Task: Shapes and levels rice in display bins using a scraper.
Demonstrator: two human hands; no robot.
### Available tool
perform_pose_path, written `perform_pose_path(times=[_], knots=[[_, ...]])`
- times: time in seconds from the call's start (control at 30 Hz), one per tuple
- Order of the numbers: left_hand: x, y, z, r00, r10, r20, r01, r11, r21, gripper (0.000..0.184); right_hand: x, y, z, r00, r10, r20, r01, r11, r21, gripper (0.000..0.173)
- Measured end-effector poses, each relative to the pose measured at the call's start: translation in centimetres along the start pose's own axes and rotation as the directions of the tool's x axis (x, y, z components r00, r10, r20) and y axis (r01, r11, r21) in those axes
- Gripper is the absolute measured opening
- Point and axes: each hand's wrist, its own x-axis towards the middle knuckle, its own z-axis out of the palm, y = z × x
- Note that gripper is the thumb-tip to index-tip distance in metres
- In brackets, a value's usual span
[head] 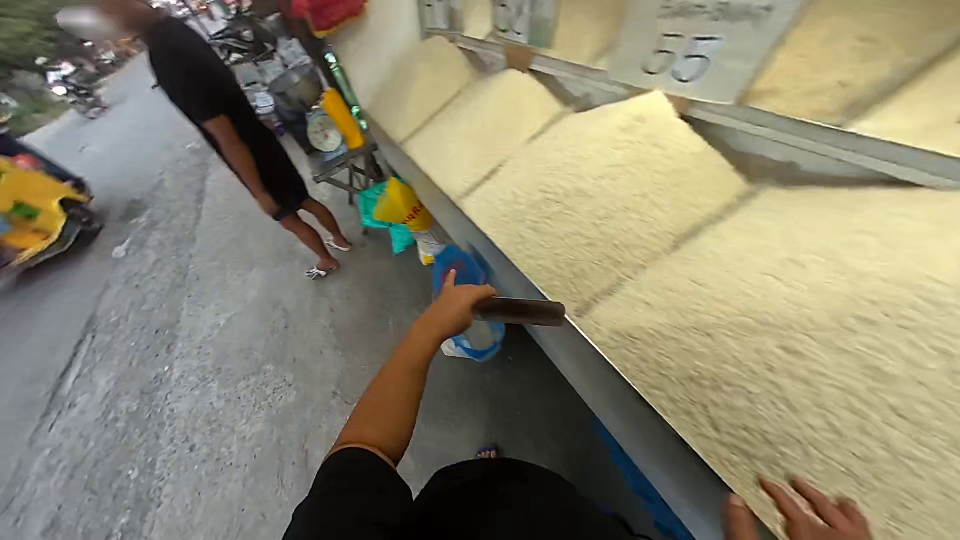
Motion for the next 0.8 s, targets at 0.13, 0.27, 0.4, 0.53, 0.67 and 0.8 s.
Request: perform_pose_path(times=[0.13, 0.27, 0.4, 0.53, 0.67, 0.8], knots=[[-2.5, -3.9, -2.3, 0.991, -0.131, -0.003, 0.131, 0.988, -0.077, 0.034, 4.1, -6.0, 7.8, 0.95, -0.292, 0.112, 0.282, 0.954, 0.098, 0.023], [-3.1, -6.6, -4.9, 0.979, -0.202, -0.025, 0.193, 0.961, -0.2, 0.028, 8.3, -9.5, 14.8, 0.932, -0.328, 0.153, 0.321, 0.945, 0.067, 0.04], [-1.5, -9.1, -6.2, 0.97, -0.194, -0.147, 0.156, 0.959, -0.237, 0.024, 12.4, -9.7, 21.0, 0.943, -0.201, 0.263, 0.2, 0.979, 0.032, 0.071], [2.3, -12.2, -7.1, 0.945, -0.159, -0.286, 0.118, 0.981, -0.156, 0.021, 14.9, -8.5, 25.3, 0.958, -0.149, 0.246, 0.169, 0.983, -0.064, 0.072], [8.2, -15.5, -9.7, 0.941, -0.167, -0.295, 0.142, 0.984, -0.103, 0.024, 15.8, -7.9, 27.8, 0.961, -0.104, 0.257, 0.154, 0.971, -0.183, 0.07], [15.2, -18.3, -10.2, 0.981, 0.149, -0.126, -0.146, 0.989, 0.029, 0.026, 16.0, -8.2, 28.1, 0.973, 0.019, 0.229, 0.041, 0.966, -0.254, 0.077]])
